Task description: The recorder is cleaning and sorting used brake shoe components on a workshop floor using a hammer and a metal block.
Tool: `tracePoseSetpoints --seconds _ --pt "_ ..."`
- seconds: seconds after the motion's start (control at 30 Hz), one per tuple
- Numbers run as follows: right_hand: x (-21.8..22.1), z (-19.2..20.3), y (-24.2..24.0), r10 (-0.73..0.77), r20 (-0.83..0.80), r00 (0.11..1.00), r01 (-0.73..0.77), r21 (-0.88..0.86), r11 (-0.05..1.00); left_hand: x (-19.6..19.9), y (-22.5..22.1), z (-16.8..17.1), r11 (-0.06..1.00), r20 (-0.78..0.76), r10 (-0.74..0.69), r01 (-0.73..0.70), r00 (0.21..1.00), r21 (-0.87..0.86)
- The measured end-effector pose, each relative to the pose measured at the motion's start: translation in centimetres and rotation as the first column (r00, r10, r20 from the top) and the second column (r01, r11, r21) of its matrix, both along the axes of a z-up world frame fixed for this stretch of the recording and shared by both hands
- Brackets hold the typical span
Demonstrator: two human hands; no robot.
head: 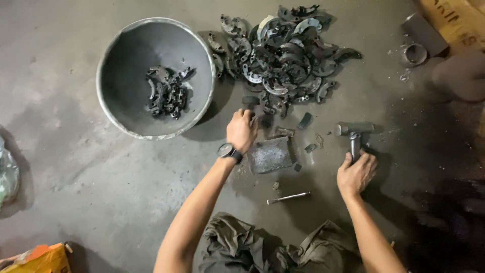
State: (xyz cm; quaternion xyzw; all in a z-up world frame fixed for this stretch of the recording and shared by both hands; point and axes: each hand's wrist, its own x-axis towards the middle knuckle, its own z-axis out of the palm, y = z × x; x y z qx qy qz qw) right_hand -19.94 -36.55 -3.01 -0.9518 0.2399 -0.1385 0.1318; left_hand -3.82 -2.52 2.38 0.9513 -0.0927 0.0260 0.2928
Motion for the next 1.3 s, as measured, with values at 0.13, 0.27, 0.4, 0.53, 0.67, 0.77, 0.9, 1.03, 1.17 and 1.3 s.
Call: tracePoseSetpoints --seconds 0.13,0.27,0.4,0.53,0.67,0.77,0.9,1.03,1.17,1.3 --pt "0.3 -0.5 -0.1 -0.014 -0.05 0.999 0.01 -0.069 0.998 4.8 -4.1 -1.6 0.991 -0.093 0.078 -0.068 0.993 0.111" --pt "0.7 -0.9 -0.3 -0.042 -0.087 0.995 0.036 -0.072 0.997 7.3 -6.0 -4.4 0.979 -0.153 0.085 -0.054 0.985 0.196" --pt "0.6 -0.5 0.1 -0.022 -0.082 0.996 0.013 -0.106 0.994 7.3 -6.7 -7.8 0.967 -0.148 0.131 -0.094 0.98 0.235" --pt "1.0 -0.2 0.1 -0.037 -0.122 0.992 0.028 -0.072 0.997 6.1 -5.6 -0.6 0.986 -0.158 0.168 -0.168 0.973 0.014" --pt "0.9 -0.2 0.2 -0.025 -0.111 0.994 0.017 -0.068 0.998 3.2 -2.7 0.2 0.827 -0.31 0.083 -0.239 0.947 -0.508" --pt "1.0 0.1 0.5 -0.045 -0.142 0.989 0.032 -0.095 0.995 0.4 -1.1 2.4 0.237 -0.456 -0.257 -0.402 0.852 -0.885" --pt "1.0 0.6 0.6 -0.023 -0.094 0.995 0.015 -0.088 0.996 -2.1 -0.6 5.2 -0.178 -0.273 -0.58 -0.446 0.768 -0.877" --pt "0.8 0.5 0.6 -0.034 -0.104 0.994 0.028 -0.053 0.998 -3.7 -0.8 7.0 -0.244 -0.177 -0.68 -0.447 0.711 -0.861" --pt "0.6 -0.6 -0.1 -0.046 -0.157 0.987 0.029 -0.11 0.994 -4.6 -0.9 7.1 -0.272 -0.146 -0.715 -0.465 0.684 -0.842" --pt "0.8 0.4 0.4 -0.031 -0.106 0.994 0.022 -0.09 0.996 -5.5 -0.9 6.7 -0.314 -0.11 -0.741 -0.486 0.663 -0.816"
